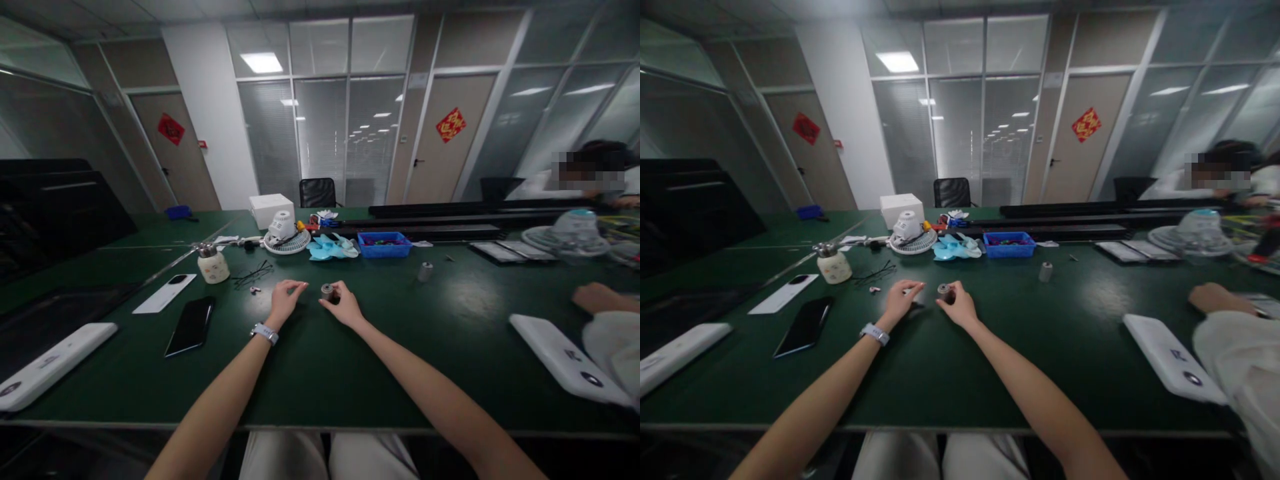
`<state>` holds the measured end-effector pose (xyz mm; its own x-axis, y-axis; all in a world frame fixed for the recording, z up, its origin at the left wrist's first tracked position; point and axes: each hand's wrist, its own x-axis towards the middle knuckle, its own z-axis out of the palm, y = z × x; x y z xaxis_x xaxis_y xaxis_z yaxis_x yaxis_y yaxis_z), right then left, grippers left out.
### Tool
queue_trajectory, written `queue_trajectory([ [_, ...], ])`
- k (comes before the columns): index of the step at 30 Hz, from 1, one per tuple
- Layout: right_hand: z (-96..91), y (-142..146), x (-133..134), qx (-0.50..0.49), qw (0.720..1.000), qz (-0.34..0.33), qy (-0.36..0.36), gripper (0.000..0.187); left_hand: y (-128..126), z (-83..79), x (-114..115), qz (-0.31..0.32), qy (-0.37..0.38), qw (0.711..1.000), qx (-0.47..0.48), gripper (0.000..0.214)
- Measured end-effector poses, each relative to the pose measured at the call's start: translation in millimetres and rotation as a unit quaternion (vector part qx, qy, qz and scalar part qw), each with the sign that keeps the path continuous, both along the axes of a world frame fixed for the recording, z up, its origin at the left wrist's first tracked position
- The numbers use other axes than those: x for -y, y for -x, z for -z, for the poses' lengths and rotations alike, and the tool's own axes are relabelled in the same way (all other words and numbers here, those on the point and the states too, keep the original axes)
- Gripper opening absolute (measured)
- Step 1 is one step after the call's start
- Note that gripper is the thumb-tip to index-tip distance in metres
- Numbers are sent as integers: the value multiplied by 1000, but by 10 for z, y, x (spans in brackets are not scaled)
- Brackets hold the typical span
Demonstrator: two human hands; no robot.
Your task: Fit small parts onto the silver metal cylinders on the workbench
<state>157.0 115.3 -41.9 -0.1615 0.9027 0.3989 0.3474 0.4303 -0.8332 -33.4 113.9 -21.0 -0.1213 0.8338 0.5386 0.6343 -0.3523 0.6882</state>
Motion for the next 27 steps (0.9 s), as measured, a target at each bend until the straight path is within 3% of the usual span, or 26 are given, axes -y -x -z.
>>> queue_trajectory([
  [3,-18,-8,2,5,1000,8,1,38,133,59,17,-1,48,999,-18,29],
  [9,-69,-13,33,31,999,20,1,49,118,72,20,45,92,990,-100,29],
  [17,-65,-15,31,45,999,25,-1,49,125,102,36,72,91,981,-157,32],
  [27,-25,-31,-3,26,999,31,2,45,13,61,120,38,75,986,-141,39],
])
